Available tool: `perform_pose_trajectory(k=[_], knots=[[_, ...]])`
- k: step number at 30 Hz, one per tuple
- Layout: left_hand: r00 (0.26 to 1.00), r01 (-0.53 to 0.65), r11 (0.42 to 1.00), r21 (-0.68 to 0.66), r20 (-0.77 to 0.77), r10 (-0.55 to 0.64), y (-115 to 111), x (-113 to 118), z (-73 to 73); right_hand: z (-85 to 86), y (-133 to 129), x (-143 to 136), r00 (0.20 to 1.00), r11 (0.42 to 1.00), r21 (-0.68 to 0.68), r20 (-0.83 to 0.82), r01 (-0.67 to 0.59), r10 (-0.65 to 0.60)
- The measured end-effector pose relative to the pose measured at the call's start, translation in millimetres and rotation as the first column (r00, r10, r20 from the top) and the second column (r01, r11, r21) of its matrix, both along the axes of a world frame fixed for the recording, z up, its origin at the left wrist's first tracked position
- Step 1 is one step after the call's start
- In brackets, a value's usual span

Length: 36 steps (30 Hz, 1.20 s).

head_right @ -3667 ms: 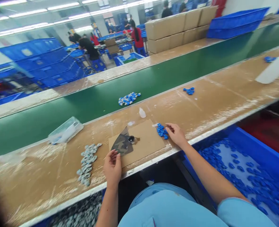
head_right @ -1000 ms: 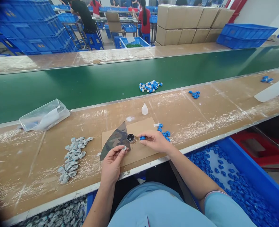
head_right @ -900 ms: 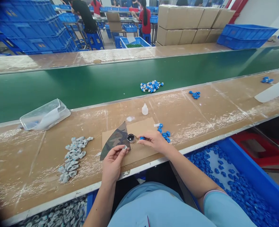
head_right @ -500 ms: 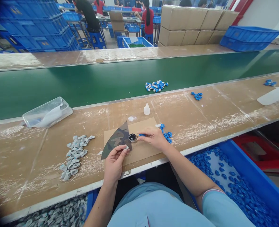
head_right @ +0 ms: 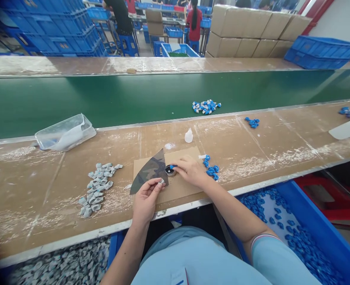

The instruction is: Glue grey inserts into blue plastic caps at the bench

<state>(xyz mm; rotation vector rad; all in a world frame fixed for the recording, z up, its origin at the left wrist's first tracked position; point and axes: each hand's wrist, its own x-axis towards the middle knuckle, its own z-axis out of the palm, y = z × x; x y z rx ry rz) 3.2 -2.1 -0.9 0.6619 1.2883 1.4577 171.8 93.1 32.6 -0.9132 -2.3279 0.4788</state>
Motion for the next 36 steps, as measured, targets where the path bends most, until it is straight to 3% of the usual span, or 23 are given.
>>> perform_pose_trajectory(k=[6,12,18,22,28,36], knots=[[0.999,0.004,1.000,0.006,0.034,-0.004,0.3,0.4,-0.3,-2.3,1.9,-1.8,1.000,1.000,-0.014,0.016,-0.020,0.021],[1.000,0.010,1.000,0.016,0.021,-0.011,0.2,-0.1,-0.4,-5.6,3.6,1.7,0.997,0.996,-0.057,-0.049,0.063,-0.066],[1.000,0.009,1.000,0.017,0.018,-0.010,-0.3,-0.1,-0.2,-5.6,2.9,4.5,1.000,0.999,-0.047,-0.005,0.013,-0.014],[1.000,-0.012,1.000,0.027,0.023,0.011,-0.7,0.3,-3.2,1.9,-5.6,5.3,0.999,0.996,-0.089,-0.046,0.006,-0.010],[1.000,-0.005,0.999,0.041,0.011,0.004,-1.5,-0.1,-4.7,8.6,-32.0,-4.9,0.976,0.955,-0.291,-0.219,-0.058,-0.008],[0.999,0.033,0.997,0.064,-0.006,-0.033,-2.4,-1.1,-3.1,-0.4,-40.8,-15.9,0.962,0.960,-0.250,-0.265,-0.129,0.060]])
